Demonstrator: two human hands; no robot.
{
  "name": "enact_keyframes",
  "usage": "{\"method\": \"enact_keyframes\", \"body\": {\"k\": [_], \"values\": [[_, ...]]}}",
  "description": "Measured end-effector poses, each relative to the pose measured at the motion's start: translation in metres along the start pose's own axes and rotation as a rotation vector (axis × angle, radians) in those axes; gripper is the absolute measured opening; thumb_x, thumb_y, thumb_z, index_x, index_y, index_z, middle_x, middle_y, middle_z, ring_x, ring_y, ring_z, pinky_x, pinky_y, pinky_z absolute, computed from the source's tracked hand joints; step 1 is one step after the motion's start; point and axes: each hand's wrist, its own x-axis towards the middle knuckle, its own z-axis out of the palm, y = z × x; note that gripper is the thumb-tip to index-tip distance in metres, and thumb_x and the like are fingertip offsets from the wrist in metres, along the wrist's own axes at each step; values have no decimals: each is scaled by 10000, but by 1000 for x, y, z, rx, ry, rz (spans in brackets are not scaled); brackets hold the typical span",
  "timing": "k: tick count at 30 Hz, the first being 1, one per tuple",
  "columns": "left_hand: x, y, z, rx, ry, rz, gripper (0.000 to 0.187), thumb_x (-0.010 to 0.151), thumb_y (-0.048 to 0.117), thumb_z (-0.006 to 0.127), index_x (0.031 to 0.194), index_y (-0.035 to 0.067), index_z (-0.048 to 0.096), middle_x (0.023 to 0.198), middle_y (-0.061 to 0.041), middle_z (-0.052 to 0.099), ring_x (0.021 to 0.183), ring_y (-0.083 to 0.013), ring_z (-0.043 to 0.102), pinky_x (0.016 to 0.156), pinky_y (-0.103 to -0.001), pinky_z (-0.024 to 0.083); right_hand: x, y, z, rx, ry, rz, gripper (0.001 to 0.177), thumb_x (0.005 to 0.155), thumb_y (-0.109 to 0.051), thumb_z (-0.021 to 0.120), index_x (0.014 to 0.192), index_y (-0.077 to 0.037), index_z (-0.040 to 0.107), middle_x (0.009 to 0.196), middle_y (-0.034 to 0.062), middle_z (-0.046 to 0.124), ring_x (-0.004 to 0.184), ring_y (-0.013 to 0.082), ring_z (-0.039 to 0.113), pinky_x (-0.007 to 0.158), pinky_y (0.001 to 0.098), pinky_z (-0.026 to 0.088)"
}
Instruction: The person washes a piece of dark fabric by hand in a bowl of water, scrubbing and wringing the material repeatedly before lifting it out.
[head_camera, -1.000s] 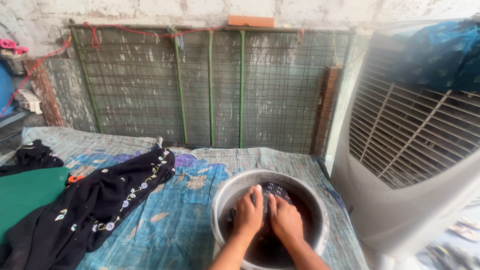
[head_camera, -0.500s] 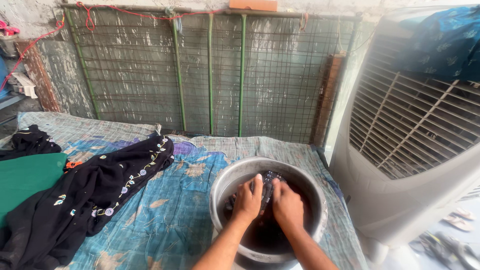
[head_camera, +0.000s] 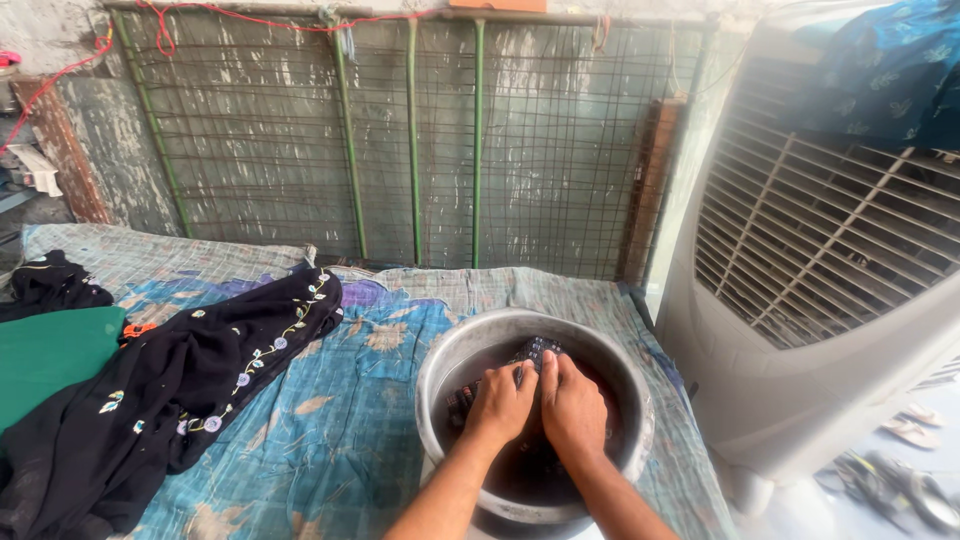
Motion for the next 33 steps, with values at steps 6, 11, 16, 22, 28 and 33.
{"method": "enact_keyframes", "body": {"k": [6,11,16,22,28,33], "values": [[-4,-2,-3,-106,106,129,474,1026,353,461,939,-34,719,877,-288,710,874,-489,685,774,-518,532,3,1,3,-93,-103,162,455,1033,-512,403,1107,-182,708,1010,227,729,984,484,671,857,559,519],[4,-14,6,-138,168,11,522,1031,399,452,887,-25,720,848,-263,736,859,-448,722,802,-500,544,0,5,4,-93,-89,107,432,1034,-486,418,1106,-168,702,988,234,736,956,469,682,834,546,522],[0,-5,-3,-17,140,28,488,1042,367,436,898,2,727,816,-277,707,829,-484,683,746,-535,526,-5,8,3,168,66,-334,406,1030,-398,468,853,-54,590,796,229,658,786,460,627,665,530,474],[-7,21,-14,-38,15,99,445,1036,337,448,918,-8,704,820,-266,702,816,-474,694,709,-510,544,-2,5,3,53,68,-156,410,1021,-441,457,889,-81,606,791,218,684,812,454,652,695,542,483],[-7,9,-15,-151,72,274,461,1052,328,412,932,-9,703,872,-248,718,869,-454,705,743,-487,559,1,3,4,2,-2,62,447,1032,-499,395,991,-142,662,874,224,720,883,472,661,757,560,503],[-3,-10,-2,-158,202,244,513,1060,355,352,919,-13,681,908,-233,744,896,-451,693,808,-499,524,1,3,4,-37,-79,103,459,1033,-534,426,1047,-129,642,995,211,742,984,456,684,835,542,524]]}}
